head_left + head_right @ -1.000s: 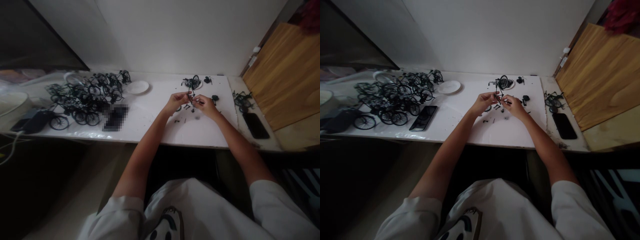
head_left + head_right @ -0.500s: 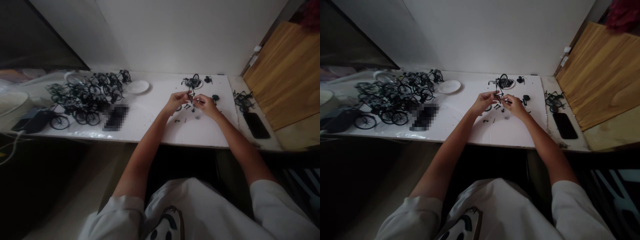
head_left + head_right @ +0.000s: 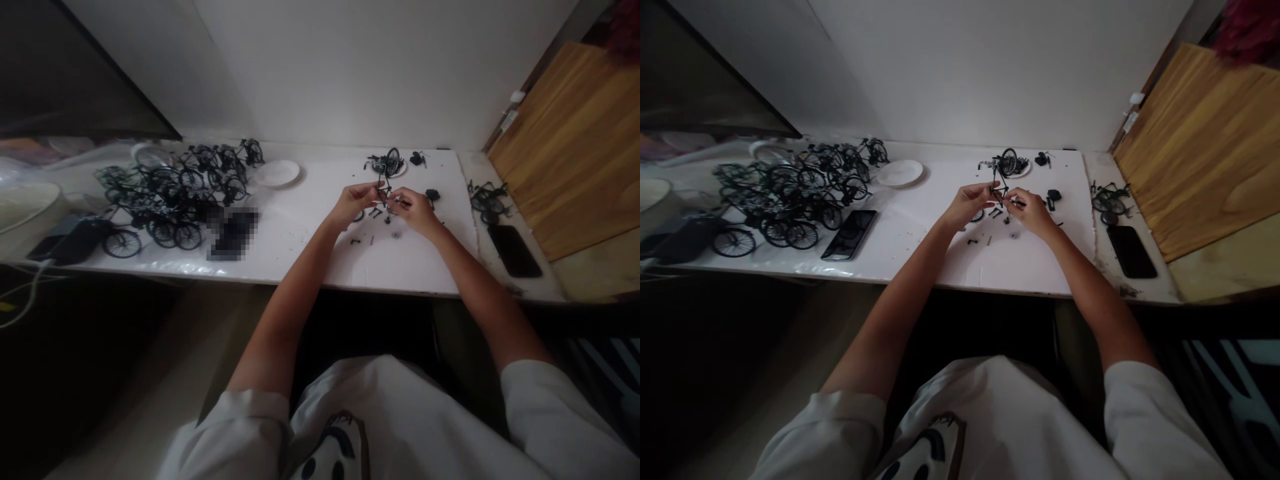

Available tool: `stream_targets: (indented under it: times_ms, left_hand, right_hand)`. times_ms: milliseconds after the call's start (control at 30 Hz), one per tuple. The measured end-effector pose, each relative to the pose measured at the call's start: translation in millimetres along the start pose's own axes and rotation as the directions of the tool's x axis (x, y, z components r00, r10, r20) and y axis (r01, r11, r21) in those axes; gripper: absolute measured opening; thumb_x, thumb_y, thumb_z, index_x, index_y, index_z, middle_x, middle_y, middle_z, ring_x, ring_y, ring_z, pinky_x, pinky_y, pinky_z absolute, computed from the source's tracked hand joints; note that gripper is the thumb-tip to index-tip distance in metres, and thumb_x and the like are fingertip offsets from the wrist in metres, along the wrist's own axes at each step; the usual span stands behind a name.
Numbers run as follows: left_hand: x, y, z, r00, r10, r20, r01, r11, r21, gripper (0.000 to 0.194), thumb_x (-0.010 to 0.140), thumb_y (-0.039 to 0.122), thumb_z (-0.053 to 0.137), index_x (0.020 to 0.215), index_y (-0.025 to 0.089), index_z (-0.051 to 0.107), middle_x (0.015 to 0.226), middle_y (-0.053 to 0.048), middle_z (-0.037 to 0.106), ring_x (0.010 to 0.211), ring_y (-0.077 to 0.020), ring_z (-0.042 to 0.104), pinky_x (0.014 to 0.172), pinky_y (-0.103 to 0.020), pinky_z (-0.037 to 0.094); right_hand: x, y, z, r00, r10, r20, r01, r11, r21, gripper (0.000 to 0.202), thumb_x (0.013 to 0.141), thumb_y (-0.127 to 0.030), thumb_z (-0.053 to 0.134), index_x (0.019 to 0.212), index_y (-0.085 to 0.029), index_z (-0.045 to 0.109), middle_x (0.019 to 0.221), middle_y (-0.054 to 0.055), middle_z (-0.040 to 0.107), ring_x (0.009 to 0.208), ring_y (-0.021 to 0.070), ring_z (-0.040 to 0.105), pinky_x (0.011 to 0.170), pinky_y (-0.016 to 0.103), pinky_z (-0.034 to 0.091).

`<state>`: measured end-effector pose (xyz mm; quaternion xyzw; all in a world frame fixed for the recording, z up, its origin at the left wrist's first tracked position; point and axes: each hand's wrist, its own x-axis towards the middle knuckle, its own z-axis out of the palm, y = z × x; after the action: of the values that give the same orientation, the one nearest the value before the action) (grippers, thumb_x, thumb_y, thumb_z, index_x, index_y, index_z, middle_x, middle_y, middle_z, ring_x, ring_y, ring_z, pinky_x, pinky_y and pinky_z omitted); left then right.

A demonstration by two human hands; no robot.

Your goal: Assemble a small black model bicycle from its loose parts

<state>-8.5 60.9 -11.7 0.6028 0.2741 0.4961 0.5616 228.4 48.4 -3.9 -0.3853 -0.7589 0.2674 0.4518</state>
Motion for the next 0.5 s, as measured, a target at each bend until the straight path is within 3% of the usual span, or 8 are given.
stream_targets:
  times_ms: [500]
  left_hand:
    - [-1.0, 1.5, 1.4, 1.0, 0.003, 0.008, -0.003, 1.0, 0.006, 0.069, 0.088, 0.071, 0.083, 0.137, 0.024, 0.079, 0.121, -0.012, 0.084, 0.114, -0.0224, 0.08, 0.107, -0.039, 0.061]
  right_hand:
    - [0.7, 0.9, 0.1, 0.999, 0.032, 0.027, -0.033, 0.999, 0.03, 0.037, 0.094, -0.057, 0.075, 0.105, -0.021, 0.076, 0.093, 0.005, 0.078, 0.083, 0.0225, 0.07, 0.074, 0.033, 0.053]
